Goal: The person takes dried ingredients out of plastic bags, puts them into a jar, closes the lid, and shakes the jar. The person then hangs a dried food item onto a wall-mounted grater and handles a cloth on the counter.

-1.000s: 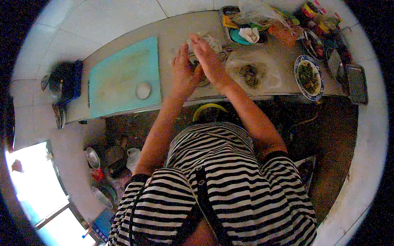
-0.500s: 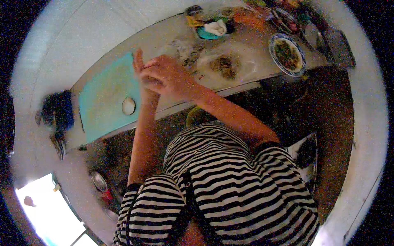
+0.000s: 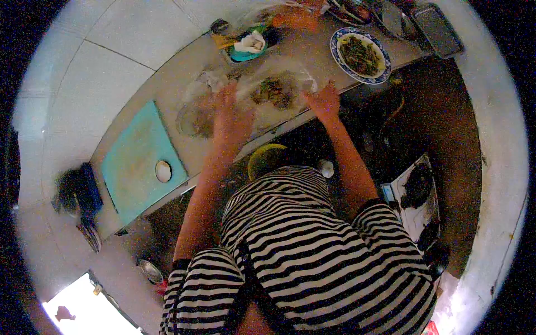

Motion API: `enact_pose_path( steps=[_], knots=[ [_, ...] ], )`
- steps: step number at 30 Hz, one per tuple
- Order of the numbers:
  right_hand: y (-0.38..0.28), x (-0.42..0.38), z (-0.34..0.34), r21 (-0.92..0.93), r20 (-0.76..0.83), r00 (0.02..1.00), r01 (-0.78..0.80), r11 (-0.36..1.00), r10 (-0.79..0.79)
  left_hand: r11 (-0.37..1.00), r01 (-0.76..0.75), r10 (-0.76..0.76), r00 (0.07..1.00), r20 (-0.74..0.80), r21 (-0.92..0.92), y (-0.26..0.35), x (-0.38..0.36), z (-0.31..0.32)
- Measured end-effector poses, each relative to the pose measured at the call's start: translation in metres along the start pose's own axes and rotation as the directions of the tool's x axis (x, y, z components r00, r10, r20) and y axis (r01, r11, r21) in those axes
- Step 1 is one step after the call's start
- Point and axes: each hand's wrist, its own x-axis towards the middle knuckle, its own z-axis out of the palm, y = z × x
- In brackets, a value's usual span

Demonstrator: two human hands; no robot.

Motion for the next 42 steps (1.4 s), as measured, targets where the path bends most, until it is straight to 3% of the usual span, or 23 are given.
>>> enact_pose_path(
  steps=[1, 3, 4, 6, 8, 10, 14, 17, 20, 21, 24, 26, 28, 29, 30, 31, 34, 37, 40, 42],
  knots=[
    [0.032, 0.006, 0.054, 0.272, 0.075, 0.995, -0.082, 0.959, 0.064, 0.996, 0.083, -0.082, 0.996, 0.032, -0.034, -0.007, 0.004, 0.018],
    [0.042, 0.010, 0.071, 0.450, 0.298, 0.946, -0.259, 0.855, 0.130, 0.993, 0.080, -0.083, 0.996, 0.032, 0.085, -0.030, 0.009, 0.051],
    [0.017, 0.017, 0.050, 0.374, 0.426, 0.891, -0.331, 0.867, 0.156, 0.987, 0.077, -0.081, 0.996, 0.027, 0.144, -0.036, 0.013, 0.062],
    [-0.023, 0.025, 0.018, 0.356, 0.511, 0.853, -0.328, 0.875, 0.112, 0.983, 0.127, -0.133, 0.990, 0.042, 0.132, -0.043, 0.018, 0.067],
    [-0.050, 0.028, -0.004, 0.479, 0.420, 0.907, -0.193, 0.856, -0.030, 0.979, 0.119, -0.130, 0.990, 0.057, 0.166, -0.052, 0.023, 0.068],
    [-0.085, 0.038, -0.038, 0.482, 0.389, 0.914, -0.096, 0.871, -0.116, 0.967, 0.057, -0.078, 0.994, 0.077, 0.247, -0.063, 0.028, 0.069],
    [-0.097, 0.057, -0.043, 0.453, 0.270, 0.909, 0.172, 0.875, -0.319, 0.977, 0.162, -0.165, 0.986, 0.008, 0.140, -0.059, 0.048, 0.057],
    [-0.100, 0.068, -0.070, 0.484, 0.243, 0.918, 0.165, 0.859, -0.313, 0.982, 0.180, -0.178, 0.983, -0.039, 0.060, -0.056, 0.061, 0.046],
    [-0.089, 0.082, -0.077, 0.409, 0.436, 0.865, 0.057, 0.911, -0.250, 0.974, 0.220, -0.223, 0.972, -0.072, -0.046, -0.052, 0.065, 0.033],
    [-0.083, 0.086, -0.078, 0.513, 0.439, 0.864, -0.017, 0.858, -0.245, 0.964, 0.247, -0.254, 0.965, -0.068, -0.096, -0.048, 0.069, 0.029],
    [-0.072, 0.087, -0.096, 0.756, 0.466, 0.845, -0.226, 0.614, -0.262, 0.865, 0.313, -0.329, 0.944, 0.029, -0.391, -0.016, 0.075, -0.003],
    [-0.081, 0.085, -0.143, 0.848, 0.482, 0.819, -0.347, 0.400, -0.312, 0.750, 0.348, -0.356, 0.929, 0.100, -0.562, 0.017, 0.072, -0.033],
    [-0.065, 0.080, -0.142, 0.871, 0.279, 0.834, -0.428, -0.240, -0.476, 0.643, 0.372, -0.375, 0.915, 0.148, -0.669, 0.042, 0.066, -0.053],
    [-0.055, 0.078, -0.135, 0.725, 0.145, 0.853, -0.437, -0.532, -0.502, 0.619, 0.380, -0.381, 0.911, 0.160, -0.687, 0.044, 0.064, -0.054],
    [-0.040, 0.075, -0.107, 0.388, 0.224, 0.753, -0.651, -0.652, -0.619, 0.592, 0.390, -0.389, 0.905, 0.174, -0.705, 0.046, 0.061, -0.053],
    [-0.042, 0.060, -0.092, 0.496, 0.280, 0.789, -0.606, -0.622, -0.547, 0.563, 0.409, -0.400, 0.895, 0.196, -0.718, 0.046, 0.058, -0.051],
    [-0.081, 0.002, -0.059, 0.768, 0.374, 0.883, -0.467, -0.439, -0.284, 0.694, 0.456, -0.388, 0.889, 0.243, -0.558, 0.041, 0.049, -0.029],
    [-0.069, -0.006, -0.024, 0.315, 0.571, 0.640, -0.749, -0.582, -0.515, 0.743, 0.432, -0.369, 0.902, 0.226, -0.511, 0.029, 0.031, -0.016],
    [-0.052, -0.026, -0.025, 0.597, 0.603, 0.708, -0.706, -0.380, -0.367, 0.663, 0.437, -0.317, 0.899, 0.301, -0.607, 0.027, 0.026, -0.026],
    [-0.022, -0.031, 0.006, 0.703, 0.627, 0.740, -0.672, -0.232, -0.243, 0.481, 0.404, -0.382, 0.895, 0.229, -0.778, 0.007, 0.018, -0.017]
  ],
)
